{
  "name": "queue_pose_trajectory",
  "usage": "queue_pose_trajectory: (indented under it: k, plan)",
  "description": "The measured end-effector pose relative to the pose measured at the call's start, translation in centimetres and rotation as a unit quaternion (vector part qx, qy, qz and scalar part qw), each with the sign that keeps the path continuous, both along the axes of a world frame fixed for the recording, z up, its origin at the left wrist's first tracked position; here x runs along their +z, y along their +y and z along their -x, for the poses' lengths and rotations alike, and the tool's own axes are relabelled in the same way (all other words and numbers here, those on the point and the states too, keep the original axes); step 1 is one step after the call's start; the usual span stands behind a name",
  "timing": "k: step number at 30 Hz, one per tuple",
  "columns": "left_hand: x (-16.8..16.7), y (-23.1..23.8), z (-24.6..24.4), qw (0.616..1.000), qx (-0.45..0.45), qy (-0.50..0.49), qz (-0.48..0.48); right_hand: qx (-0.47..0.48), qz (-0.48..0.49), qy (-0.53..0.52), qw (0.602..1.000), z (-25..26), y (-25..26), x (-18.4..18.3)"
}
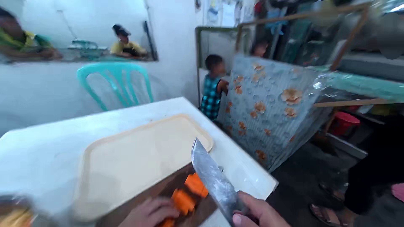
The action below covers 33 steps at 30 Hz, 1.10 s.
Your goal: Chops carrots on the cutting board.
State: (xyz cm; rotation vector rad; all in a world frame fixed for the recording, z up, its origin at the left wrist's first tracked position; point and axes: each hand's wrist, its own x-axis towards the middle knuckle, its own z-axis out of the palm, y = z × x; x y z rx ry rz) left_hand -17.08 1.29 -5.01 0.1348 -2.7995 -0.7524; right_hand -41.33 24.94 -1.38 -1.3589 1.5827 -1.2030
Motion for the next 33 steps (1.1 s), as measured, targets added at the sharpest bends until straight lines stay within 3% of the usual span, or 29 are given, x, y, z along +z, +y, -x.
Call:
queue_pose_trajectory:
  k: [3,9,15,25,33]
  plan:
    - [-1.8,0.0,-0.3,0.996,0.030,0.056,0.054,0.063,-0.034,0.099,0.993,-1.0,0.5,-0.8]
    - [-1.5,0.6,-0.7,0.997,0.061,0.027,0.028,0.087,-0.073,0.116,0.987,-1.2,0.5,-1.3]
    - [-2.0,2.5,-0.9,0.985,0.120,0.059,0.108,0.107,-0.126,0.174,0.971,-2.1,0.1,-1.3]
    - [-2.7,6.6,-0.8,0.939,0.307,0.075,0.136,0.171,-0.246,0.353,0.887,-5.2,-2.2,1.4]
    - [-3.3,7.5,-1.1,0.921,0.359,0.114,0.103,0.197,-0.214,0.403,0.868,-6.8,-3.3,1.6]
